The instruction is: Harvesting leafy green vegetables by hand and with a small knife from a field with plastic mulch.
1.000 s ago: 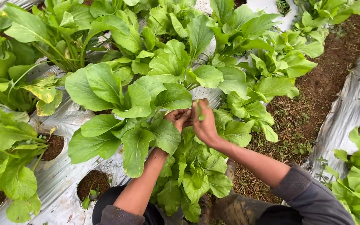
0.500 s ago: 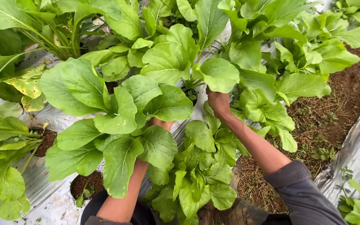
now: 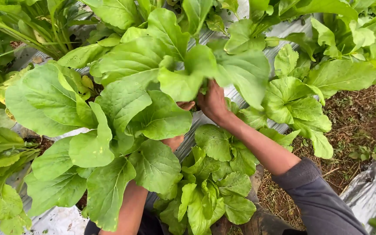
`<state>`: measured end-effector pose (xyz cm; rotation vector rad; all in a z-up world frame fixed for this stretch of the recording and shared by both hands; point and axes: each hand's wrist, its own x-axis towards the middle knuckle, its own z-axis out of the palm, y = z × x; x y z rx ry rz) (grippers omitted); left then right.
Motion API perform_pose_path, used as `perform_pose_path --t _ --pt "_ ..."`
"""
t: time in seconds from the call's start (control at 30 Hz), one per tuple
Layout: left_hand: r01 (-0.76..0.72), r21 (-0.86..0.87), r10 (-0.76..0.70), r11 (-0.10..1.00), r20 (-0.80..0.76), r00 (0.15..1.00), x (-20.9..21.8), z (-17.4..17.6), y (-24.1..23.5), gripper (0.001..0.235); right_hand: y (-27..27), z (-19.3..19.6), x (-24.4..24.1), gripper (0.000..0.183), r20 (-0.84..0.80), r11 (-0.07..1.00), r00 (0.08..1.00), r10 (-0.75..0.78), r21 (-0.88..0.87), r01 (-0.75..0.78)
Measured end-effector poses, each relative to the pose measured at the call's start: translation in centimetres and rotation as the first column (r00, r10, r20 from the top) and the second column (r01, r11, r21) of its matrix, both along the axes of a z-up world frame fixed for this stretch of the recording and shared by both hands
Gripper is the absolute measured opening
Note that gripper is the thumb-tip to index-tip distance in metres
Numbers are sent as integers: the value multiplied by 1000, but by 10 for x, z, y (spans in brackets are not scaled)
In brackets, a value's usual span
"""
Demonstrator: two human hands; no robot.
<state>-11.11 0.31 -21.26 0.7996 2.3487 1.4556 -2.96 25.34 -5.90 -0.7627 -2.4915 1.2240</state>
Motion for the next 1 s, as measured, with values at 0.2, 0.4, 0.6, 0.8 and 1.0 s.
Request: perform_pose_path --t 0.2,0.4,0.6,0.8,1.0 --pt "23 -101 -45 995 -217 975 -2 109 34 59 -9 27 -11 66 30 951 987 159 264 -162" --pt "52 -167 -118 985 -414 903 -19 145 69 65 27 -74 -18 51 161 882 937 309 320 -345" --pt "30 -284 -180 958 -520 835 -4 140 52 71 63 -3 8 29 203 974 974 98 183 -136" --pt "-29 -362 -246 932 -689 682 -12 173 43 76 35 37 25 53 382 935 865 327 5 -356" --pt "-26 -378 -260 925 -685 681 -10 201 46 79 40 -58 23 24 375 844 874 308 317 -434"
